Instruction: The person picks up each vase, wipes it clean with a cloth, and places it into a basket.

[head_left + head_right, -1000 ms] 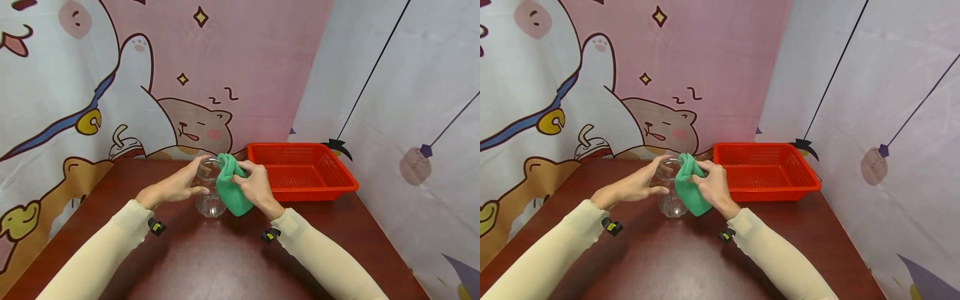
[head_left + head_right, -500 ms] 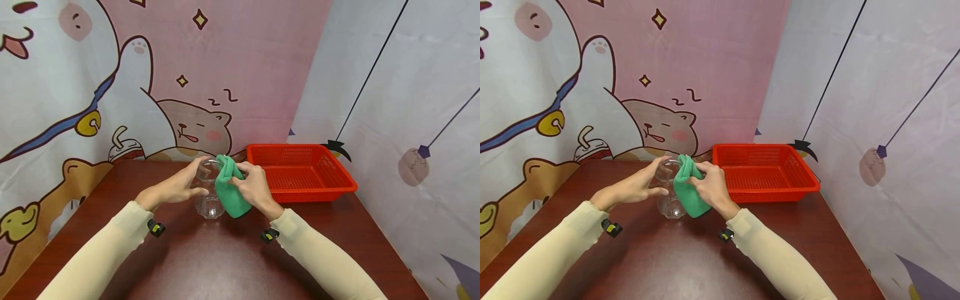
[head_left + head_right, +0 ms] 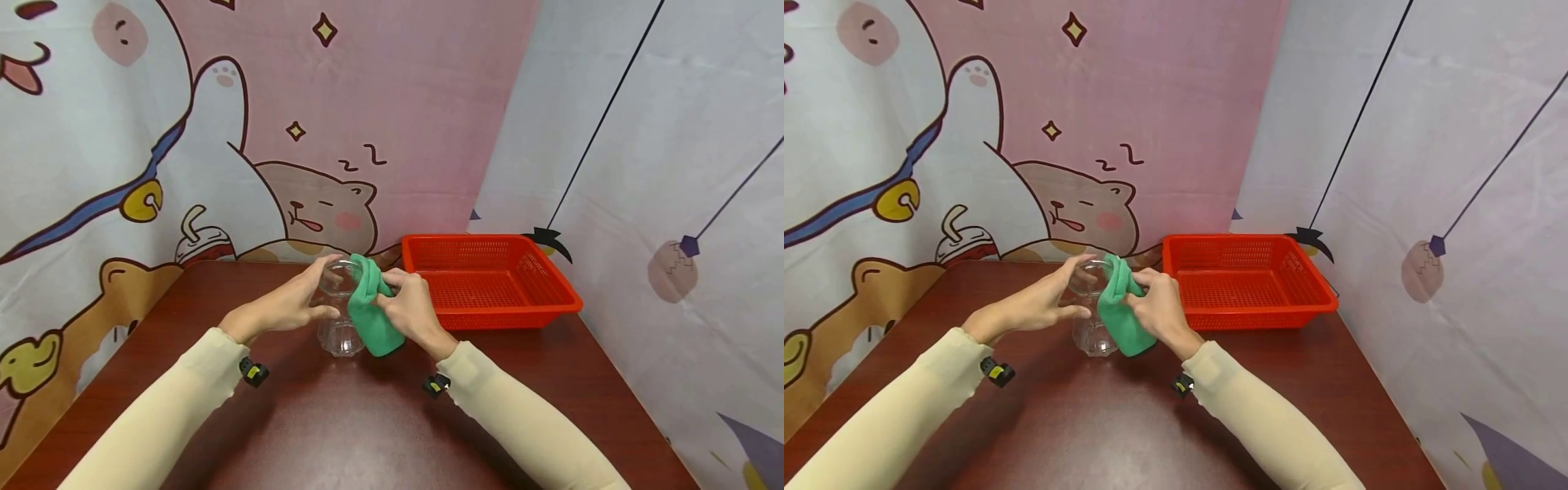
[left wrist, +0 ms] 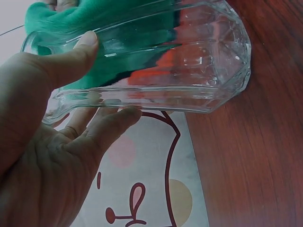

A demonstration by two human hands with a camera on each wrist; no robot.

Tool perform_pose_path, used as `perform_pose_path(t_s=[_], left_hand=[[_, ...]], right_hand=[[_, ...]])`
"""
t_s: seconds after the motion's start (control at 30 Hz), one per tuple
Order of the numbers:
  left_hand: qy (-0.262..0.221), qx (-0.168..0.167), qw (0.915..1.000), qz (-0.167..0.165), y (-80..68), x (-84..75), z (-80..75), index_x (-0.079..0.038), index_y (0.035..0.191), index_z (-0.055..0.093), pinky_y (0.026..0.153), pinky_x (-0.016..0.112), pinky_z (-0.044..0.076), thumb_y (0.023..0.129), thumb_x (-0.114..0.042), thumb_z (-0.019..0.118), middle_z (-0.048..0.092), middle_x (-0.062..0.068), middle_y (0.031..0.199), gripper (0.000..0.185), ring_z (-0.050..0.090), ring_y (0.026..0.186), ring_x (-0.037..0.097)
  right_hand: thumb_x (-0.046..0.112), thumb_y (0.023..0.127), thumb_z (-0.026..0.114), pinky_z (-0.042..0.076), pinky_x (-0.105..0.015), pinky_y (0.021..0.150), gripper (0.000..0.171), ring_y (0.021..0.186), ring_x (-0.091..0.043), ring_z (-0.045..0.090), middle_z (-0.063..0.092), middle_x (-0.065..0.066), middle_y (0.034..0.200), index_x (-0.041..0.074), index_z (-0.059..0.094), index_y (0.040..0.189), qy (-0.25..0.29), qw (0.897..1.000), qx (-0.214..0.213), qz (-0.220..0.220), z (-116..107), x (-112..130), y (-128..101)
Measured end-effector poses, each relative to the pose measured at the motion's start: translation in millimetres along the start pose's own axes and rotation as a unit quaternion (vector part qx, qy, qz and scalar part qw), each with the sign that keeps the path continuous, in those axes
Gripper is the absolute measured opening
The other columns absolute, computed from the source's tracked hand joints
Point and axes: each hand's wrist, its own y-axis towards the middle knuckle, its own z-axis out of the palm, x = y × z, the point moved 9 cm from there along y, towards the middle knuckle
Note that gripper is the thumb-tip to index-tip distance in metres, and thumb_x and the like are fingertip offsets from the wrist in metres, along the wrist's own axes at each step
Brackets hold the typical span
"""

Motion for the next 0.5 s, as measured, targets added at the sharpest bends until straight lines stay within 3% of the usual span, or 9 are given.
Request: perform_pose_path(t_s=[0.23,0.5], left_hand=[[-0.001,-0.001,1.0,0.001,-0.4,1.3,-0.8,-0.011,0.181,0.021,0.115,0.068,0.063,0.107,-0.009,0.085,0.063,0.03,0.161,0.098,0.062,0.154,0.049],[0.005,0.0,1.0,-0.007,0.3,2.7,-0.3,-0.013,0.182,0.02,0.114,0.065,0.064,0.107,-0.009,0.086,0.065,0.027,0.159,0.1,0.064,0.152,0.046]], right_hand=[[-0.005,0.091,0.09,0.06,-0.025,0.08,0.015,0.09,-0.02,0.075,0.084,-0.008,0.098,0.01,0.09,0.095,-0.026,1.0,0.016,-0.004,8.9,-4.0,-0.7],[-0.007,0.089,0.086,0.058,-0.024,0.075,0.017,0.09,-0.021,0.076,0.083,-0.006,0.102,0.009,0.09,0.093,-0.088,0.994,0.044,-0.042,14.5,-1.4,-0.9]])
